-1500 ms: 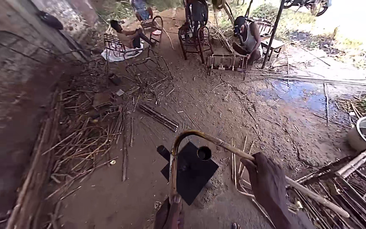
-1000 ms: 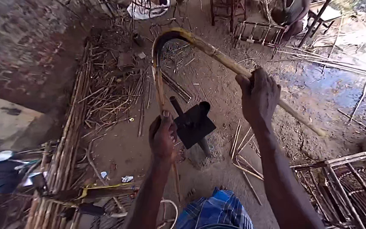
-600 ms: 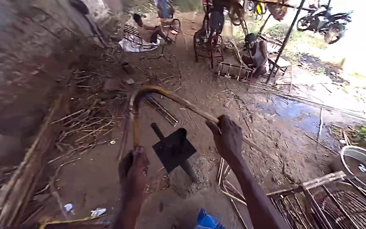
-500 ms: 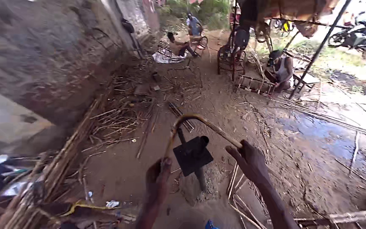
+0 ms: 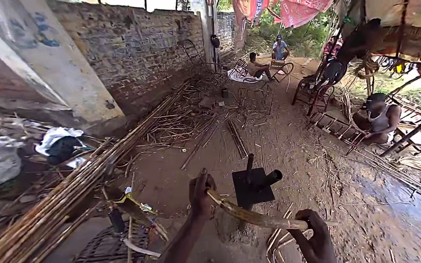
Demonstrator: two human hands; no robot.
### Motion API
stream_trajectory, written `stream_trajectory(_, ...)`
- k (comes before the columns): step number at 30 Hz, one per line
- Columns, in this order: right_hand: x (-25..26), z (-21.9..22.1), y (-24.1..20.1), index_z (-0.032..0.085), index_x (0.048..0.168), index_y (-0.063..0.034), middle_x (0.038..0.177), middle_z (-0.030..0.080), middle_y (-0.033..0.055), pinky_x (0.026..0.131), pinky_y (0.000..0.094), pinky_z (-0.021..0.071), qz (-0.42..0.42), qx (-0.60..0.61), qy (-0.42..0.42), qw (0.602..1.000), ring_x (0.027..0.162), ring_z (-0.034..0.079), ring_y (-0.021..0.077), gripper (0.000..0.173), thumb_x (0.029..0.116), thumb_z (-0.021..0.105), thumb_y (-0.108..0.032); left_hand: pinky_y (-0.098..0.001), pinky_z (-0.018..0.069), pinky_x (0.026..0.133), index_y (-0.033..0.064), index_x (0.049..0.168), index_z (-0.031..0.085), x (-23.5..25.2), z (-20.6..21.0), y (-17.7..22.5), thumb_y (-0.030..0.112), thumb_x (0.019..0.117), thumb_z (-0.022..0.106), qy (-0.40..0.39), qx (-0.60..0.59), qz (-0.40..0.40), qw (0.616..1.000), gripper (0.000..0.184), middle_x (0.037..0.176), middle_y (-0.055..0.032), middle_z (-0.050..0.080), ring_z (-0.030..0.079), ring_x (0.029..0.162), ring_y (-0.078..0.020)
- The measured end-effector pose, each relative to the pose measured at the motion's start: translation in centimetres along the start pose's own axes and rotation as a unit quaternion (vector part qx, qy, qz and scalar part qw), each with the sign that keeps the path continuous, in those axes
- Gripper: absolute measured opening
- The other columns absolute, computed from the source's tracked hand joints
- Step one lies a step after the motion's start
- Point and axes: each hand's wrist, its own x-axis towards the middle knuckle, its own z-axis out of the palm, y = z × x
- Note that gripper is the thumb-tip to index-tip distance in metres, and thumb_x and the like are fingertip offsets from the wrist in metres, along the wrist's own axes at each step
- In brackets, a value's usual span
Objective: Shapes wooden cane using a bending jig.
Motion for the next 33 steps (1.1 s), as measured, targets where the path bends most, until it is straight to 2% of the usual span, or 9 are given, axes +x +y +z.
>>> stream_trajectory(3,1.6,-1.6,2.6,0.072,0.100,-0.0103,0.092,0.070,0.0025,0.083,0.0453,0.0539,-0.030,-0.104,0.008,0.994,0.089,0.066,0.0185,0.037,0.0893,0.072,-0.046,-0.0202,0.0379,0.044,0.0225,0.058,0.048,2.2,-1.7,-1.0,0.049,0.1071,0.045,0.097,0.002,-0.005,0.995,0.056,0.050,0.0083,0.043,0.040,0.042,-0.0047)
stream_trajectory(5,2.4,-3.2,6.5,0.071,0.083,-0.0068,0.079,0.067,0.0085,0.075,0.0545,0.0512,0.008,-0.210,0.053,0.976,0.079,0.066,0.0289,0.043,0.0909,0.063,-0.048,-0.0204,0.0390,0.043,0.0210,0.063,0.051,3.6,-3.1,-2.7,0.047,0.1086,0.043,0.159,-0.018,-0.041,0.986,0.053,0.051,0.0081,0.045,0.042,0.042,-0.0045)
stream_trajectory(7,4.3,-4.1,9.2,0.057,0.064,-0.0073,0.060,0.055,0.0098,0.063,0.0559,0.0468,0.052,-0.304,0.076,0.948,0.061,0.060,0.0317,0.066,0.0954,0.050,-0.064,-0.0197,0.0368,0.040,0.0189,0.063,0.051,4.1,-2.6,-4.9,0.044,0.1099,0.041,0.185,-0.021,-0.093,0.978,0.054,0.051,0.0070,0.045,0.041,0.041,-0.0048)
stream_trajectory(10,7.4,-4.0,9.9,0.049,0.055,-0.0070,0.052,0.051,0.0114,0.061,0.0572,0.0464,0.081,-0.371,0.069,0.922,0.055,0.059,0.0339,0.071,0.0980,0.048,-0.063,-0.0202,0.0382,0.038,0.0150,0.066,0.048,3.7,-1.5,-9.3,0.030,0.1125,0.037,0.206,-0.036,-0.148,0.967,0.050,0.047,0.0044,0.046,0.041,0.036,-0.0054)
stream_trajectory(14,12.3,-4.0,10.6,0.046,0.053,-0.0098,0.051,0.052,0.0104,0.064,0.0548,0.0470,0.076,-0.431,0.060,0.897,0.056,0.061,0.0326,0.062,0.1014,0.047,-0.049,-0.0187,0.0413,0.042,0.0156,0.068,0.047,4.9,-1.1,-14.4,0.016,0.1107,0.024,0.181,-0.075,-0.166,0.966,0.049,0.048,0.0064,0.046,0.043,0.038,-0.0042)
stream_trajectory(20,13.0,-5.0,12.0,0.043,0.054,-0.0096,0.051,0.049,0.0115,0.061,0.0550,0.0442,0.080,-0.447,0.042,0.890,0.055,0.058,0.0343,0.056,0.1005,0.048,-0.041,-0.0192,0.0463,0.044,0.0136,0.081,0.057,6.3,-0.6,-17.0,0.021,0.1094,0.047,0.207,-0.074,-0.212,0.952,0.031,0.058,0.0052,0.053,0.050,0.046,-0.0042)
stream_trajectory(25,14.0,-6.4,12.1,0.042,0.054,-0.0092,0.049,0.048,0.0125,0.053,0.0538,0.0415,0.070,-0.473,0.030,0.878,0.051,0.058,0.0356,0.056,0.1001,0.048,-0.040,-0.0194,0.0475,0.044,0.0135,0.080,0.054,5.5,-0.6,-17.5,0.021,0.1115,0.040,0.196,-0.057,-0.223,0.953,0.035,0.055,0.0049,0.052,0.051,0.044,-0.0047)
stream_trajectory(29,13.5,-7.1,13.3,0.062,0.065,-0.0152,0.061,0.063,0.0112,0.055,0.0578,0.0447,0.196,-0.468,-0.093,0.857,0.064,0.065,0.0367,0.028,0.0842,0.077,-0.028,-0.0211,0.0470,0.048,0.0125,0.075,0.050,2.5,-1.8,-19.8,0.017,0.1117,0.029,0.151,0.024,-0.241,0.958,0.042,0.053,0.0061,0.049,0.050,0.045,-0.0060)
stream_trajectory(33,9.7,-7.0,12.6,0.070,0.076,-0.0163,0.074,0.070,0.0121,0.063,0.0601,0.0490,0.323,-0.454,-0.150,0.817,0.077,0.070,0.0374,0.020,0.0840,0.077,-0.034,-0.0185,0.0457,0.046,0.0085,0.087,0.055,1.3,-1.5,-20.9,0.018,0.1124,0.032,0.170,0.065,-0.271,0.945,0.035,0.058,0.0060,0.051,0.050,0.046,-0.0033)
